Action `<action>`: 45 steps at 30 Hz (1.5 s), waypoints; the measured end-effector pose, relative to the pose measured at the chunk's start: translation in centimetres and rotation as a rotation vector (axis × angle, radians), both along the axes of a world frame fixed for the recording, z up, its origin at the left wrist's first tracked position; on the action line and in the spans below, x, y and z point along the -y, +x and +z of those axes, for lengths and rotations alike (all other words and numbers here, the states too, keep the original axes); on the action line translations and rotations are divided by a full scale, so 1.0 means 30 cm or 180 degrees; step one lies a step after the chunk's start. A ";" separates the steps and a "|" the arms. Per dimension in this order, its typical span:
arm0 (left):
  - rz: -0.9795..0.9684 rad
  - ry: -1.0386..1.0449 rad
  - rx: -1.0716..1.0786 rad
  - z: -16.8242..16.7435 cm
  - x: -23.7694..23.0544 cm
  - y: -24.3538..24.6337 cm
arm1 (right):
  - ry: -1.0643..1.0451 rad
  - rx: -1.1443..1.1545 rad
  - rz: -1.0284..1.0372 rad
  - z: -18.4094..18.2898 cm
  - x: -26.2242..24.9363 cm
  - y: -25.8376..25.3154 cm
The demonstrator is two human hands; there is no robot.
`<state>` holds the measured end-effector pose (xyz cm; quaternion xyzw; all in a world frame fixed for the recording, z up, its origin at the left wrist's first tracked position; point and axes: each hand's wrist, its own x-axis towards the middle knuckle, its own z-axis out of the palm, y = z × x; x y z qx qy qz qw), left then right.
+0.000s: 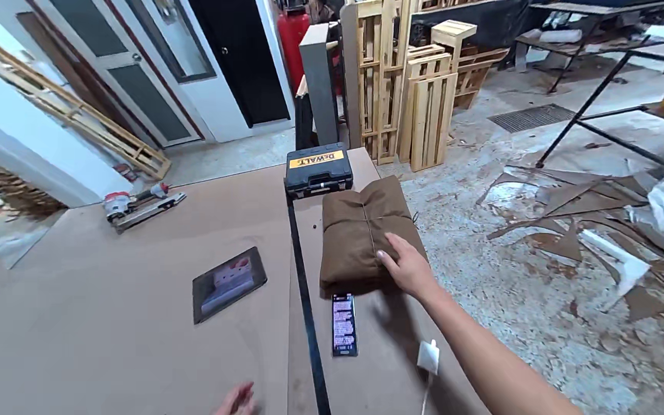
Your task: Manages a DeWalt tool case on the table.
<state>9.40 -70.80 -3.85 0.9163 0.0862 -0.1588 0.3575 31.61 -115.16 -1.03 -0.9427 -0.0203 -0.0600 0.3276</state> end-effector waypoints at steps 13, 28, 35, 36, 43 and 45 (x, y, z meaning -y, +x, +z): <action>-0.1245 0.1345 0.1390 -0.223 0.525 1.943 | -0.1757 0.0796 -0.0337 -0.516 0.000 0.312; -0.1256 0.2302 0.0268 -0.433 0.582 2.309 | -0.1507 0.0598 -0.0383 -0.506 -0.002 0.298; -0.1000 0.2339 0.0851 -0.063 0.654 2.265 | -0.1256 0.0680 -0.0330 -0.532 -0.006 0.313; -0.0931 0.2246 0.0854 0.016 0.669 2.260 | -0.1244 0.0613 -0.0306 -0.528 -0.004 0.309; -0.1139 0.2478 0.1757 0.359 0.748 1.759 | -0.1039 0.0430 -0.0274 -0.507 0.005 0.329; -0.1253 0.2480 0.2130 0.354 0.831 1.551 | -0.0986 0.0362 -0.0216 -0.476 0.016 0.338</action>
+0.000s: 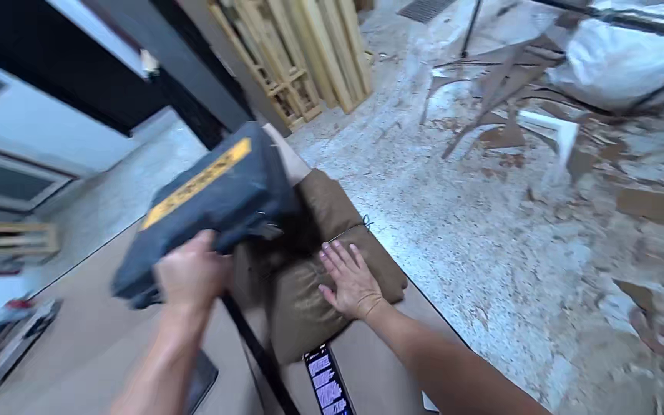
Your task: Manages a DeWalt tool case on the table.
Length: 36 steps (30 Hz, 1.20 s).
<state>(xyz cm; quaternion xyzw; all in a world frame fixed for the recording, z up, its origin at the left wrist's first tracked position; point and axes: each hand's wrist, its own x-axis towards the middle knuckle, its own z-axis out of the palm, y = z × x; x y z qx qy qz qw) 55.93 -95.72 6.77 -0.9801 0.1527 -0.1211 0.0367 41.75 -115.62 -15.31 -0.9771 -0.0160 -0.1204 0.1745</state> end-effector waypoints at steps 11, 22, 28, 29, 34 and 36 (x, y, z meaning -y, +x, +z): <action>-0.0463 -0.0444 -0.0978 -0.390 0.286 -0.536 | 0.3221 -0.1375 -0.0629 0.300 0.381 -0.470; 0.1991 -0.3527 -0.0710 -0.319 -0.088 -0.592 | 0.2729 -0.1225 -0.0514 0.456 0.368 -0.172; 0.1772 -0.4499 -0.1211 -0.262 -0.128 -0.594 | 0.2727 -0.1133 -0.0530 0.501 0.354 -0.167; 0.1684 -0.4452 -0.1199 -0.250 -0.136 -0.588 | 0.2779 -0.1059 -0.0529 0.516 0.348 -0.159; 0.1833 -0.4958 -0.1070 -0.317 -0.161 -0.580 | 0.3145 -0.0890 -0.0523 0.506 0.318 -0.130; 0.2304 -0.5392 -0.1121 -0.376 -0.134 -0.604 | 0.3465 -0.0908 -0.0709 0.438 0.303 -0.142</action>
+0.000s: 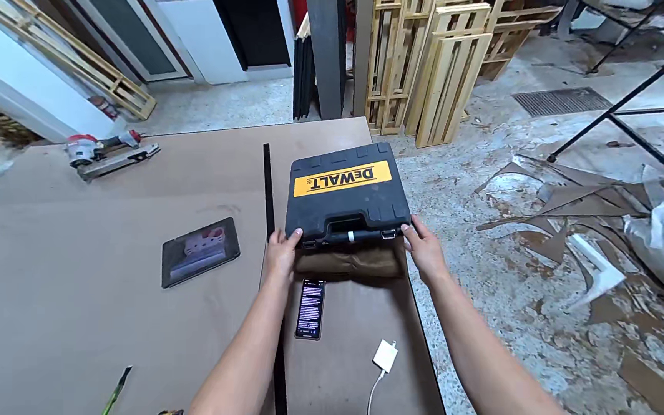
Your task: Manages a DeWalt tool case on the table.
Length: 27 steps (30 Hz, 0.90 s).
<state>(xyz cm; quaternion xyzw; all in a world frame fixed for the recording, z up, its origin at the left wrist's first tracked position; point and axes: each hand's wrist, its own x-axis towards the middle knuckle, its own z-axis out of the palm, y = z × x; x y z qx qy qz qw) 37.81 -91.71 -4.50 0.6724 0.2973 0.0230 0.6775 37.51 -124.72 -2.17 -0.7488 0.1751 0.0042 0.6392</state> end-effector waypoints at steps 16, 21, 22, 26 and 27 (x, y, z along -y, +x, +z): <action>0.0302 -0.1112 -0.0436 -0.033 0.094 -0.065 | 0.0347 -0.0477 -0.0339 -0.014 -0.097 0.010; 0.0409 -0.0457 -0.0371 0.003 0.134 -0.070 | -0.0250 -0.0591 -0.0288 0.007 -0.092 0.015; 0.0434 -0.0288 -0.0342 0.013 0.142 -0.075 | -0.0271 -0.0578 -0.0316 0.006 -0.096 0.013; 0.0651 -0.0006 -0.0248 0.012 0.167 -0.100 | -0.0141 -0.0541 -0.0662 -0.001 -0.136 -0.035; 0.0696 -0.0016 -0.0240 0.012 0.168 -0.108 | -0.0041 -0.0517 -0.0771 -0.005 -0.145 -0.052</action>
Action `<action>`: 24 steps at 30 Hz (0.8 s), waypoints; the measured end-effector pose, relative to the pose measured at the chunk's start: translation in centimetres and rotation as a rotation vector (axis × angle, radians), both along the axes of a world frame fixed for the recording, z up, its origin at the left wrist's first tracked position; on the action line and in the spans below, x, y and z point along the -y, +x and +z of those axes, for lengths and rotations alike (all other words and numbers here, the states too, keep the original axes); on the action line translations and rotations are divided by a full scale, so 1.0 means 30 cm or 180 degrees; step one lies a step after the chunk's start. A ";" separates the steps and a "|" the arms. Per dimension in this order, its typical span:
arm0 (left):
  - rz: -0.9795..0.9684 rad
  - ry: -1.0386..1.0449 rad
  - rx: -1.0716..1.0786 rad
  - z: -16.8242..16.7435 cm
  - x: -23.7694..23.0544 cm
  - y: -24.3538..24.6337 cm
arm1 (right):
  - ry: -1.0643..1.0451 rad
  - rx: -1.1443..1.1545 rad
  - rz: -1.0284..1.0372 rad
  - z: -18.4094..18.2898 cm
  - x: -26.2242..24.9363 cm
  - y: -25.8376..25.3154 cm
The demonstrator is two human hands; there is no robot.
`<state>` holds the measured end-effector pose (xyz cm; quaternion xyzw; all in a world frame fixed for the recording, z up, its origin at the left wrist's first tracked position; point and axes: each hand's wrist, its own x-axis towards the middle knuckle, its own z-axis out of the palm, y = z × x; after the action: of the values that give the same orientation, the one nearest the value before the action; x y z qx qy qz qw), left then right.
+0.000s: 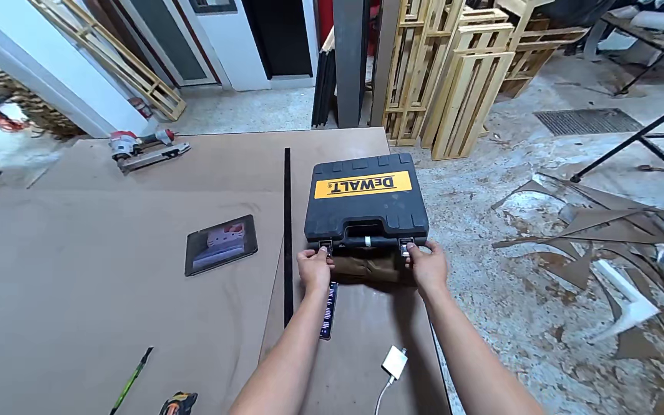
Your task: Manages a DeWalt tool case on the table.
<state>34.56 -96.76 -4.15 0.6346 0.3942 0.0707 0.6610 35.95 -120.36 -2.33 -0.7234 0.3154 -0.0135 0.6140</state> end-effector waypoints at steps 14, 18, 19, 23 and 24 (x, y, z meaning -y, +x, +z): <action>-0.1245 0.1050 0.0039 -0.109 -0.165 -0.128 | -0.1192 0.0939 0.0670 -0.085 0.018 -0.226; -0.1744 0.3062 0.0937 -0.045 -0.138 -0.116 | -0.1735 0.0687 0.1060 -0.102 0.062 -0.248; -0.2049 0.3289 0.1202 -0.027 -0.101 -0.099 | -0.1720 0.0567 0.1123 -0.097 0.065 -0.254; -0.3579 0.3976 0.1194 0.045 0.078 -0.010 | -0.1714 0.0497 0.1219 -0.081 0.058 -0.286; -0.3713 0.4079 0.1173 0.048 0.107 0.012 | -0.1775 0.0559 0.1229 -0.074 0.059 -0.292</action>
<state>34.91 -99.97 -2.72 0.9614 -0.2204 0.0308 0.1622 27.18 -122.13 -4.56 -0.9057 0.1029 -0.0450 0.4087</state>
